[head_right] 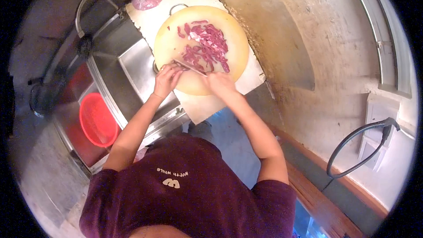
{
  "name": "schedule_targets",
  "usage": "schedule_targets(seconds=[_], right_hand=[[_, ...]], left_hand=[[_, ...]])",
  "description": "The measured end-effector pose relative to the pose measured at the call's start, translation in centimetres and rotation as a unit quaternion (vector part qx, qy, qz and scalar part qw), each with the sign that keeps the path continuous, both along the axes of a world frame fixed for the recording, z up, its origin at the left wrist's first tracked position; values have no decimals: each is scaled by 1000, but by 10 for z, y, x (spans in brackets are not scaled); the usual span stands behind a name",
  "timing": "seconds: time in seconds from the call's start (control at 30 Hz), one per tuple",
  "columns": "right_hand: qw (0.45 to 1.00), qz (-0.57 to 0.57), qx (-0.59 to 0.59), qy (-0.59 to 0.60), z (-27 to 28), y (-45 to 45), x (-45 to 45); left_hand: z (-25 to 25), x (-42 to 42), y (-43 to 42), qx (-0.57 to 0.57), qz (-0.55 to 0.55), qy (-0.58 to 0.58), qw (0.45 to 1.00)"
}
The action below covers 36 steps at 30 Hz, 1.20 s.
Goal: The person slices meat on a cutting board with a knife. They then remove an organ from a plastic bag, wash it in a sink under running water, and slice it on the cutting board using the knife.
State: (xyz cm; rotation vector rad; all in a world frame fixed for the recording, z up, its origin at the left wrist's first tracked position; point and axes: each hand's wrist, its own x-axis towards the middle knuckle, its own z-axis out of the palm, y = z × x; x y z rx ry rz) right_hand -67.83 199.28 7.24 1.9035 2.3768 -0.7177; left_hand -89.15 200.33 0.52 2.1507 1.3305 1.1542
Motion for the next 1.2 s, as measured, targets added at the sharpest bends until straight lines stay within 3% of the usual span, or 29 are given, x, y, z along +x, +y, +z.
schedule_targets(seconds=[0.17,0.4,0.6,0.77,0.87,0.9,1.0,1.07,1.2], right_hand=[[996,55,-17,-61,33,-11,-1],[993,103,20,52,0,36,-66],[996,19,32,78,-17,12,-28],[998,42,27,-28,13,-10,9],[998,51,-6,-45,30,-22,-6],[998,42,37,4,32,-21,-11],[997,63,17,33,-2,5,-38],[994,76,-72,29,6,35,-72],[997,25,-44,54,12,34,-67]], left_hand=[[-2,-1,-3,0,4,26,1000],[-13,-5,-3,-17,2,61,998],[2,-4,-4,10,-22,23,999],[-2,-6,-6,11,-17,29,999],[-4,-9,-10,1,-12,45,999],[-4,-9,-10,-3,-7,40,999],[-5,-7,-10,-9,-3,40,999],[-11,-8,-9,-1,-4,53,999],[-6,-9,-9,-8,-22,55,998]])
